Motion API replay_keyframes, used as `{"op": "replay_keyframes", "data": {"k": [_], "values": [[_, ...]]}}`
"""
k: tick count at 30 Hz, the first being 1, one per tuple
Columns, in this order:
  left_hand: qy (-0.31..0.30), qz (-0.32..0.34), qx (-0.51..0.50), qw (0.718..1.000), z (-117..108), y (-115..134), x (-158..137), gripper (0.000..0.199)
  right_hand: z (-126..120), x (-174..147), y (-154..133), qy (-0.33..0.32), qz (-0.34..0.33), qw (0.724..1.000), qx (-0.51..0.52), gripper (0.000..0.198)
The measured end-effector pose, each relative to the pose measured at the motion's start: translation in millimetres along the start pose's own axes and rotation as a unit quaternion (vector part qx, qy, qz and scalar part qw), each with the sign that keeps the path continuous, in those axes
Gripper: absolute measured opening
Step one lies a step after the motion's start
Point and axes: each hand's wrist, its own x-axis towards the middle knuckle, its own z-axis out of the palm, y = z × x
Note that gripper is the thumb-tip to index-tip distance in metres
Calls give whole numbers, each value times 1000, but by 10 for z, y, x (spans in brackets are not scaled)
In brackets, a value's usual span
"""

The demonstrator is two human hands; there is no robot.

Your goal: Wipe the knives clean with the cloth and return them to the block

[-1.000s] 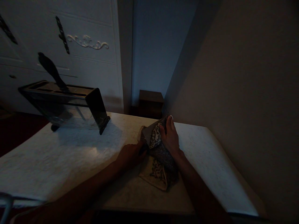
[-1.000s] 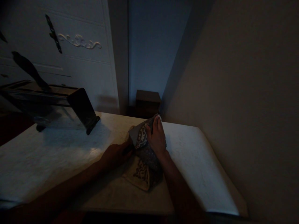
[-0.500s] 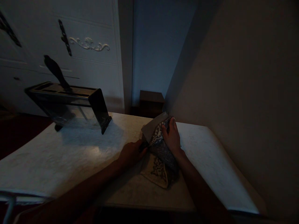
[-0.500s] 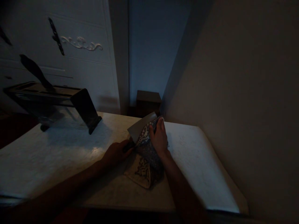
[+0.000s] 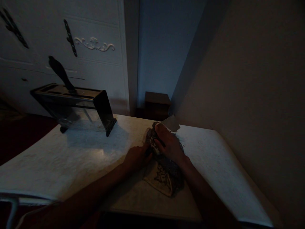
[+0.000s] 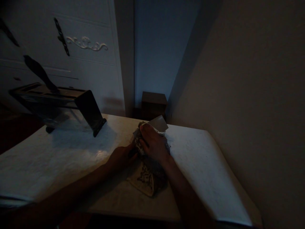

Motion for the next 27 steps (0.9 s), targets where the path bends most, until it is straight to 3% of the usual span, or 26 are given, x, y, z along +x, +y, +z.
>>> {"op": "replay_keyframes", "data": {"k": [7,15,21,27], "values": [[-10,0,18,1000,43,-23,13,37,-32,18,-38,-5,-68,997,41,55],[-21,-5,17,1000,29,-34,18,44,-59,29,-71,-21,-85,993,73,50],[-12,-3,14,1000,33,-32,8,44,-3,11,-40,-23,-20,999,23,63],[6,15,10,1000,64,-57,4,47,41,-36,110,57,108,992,6,66]]}}
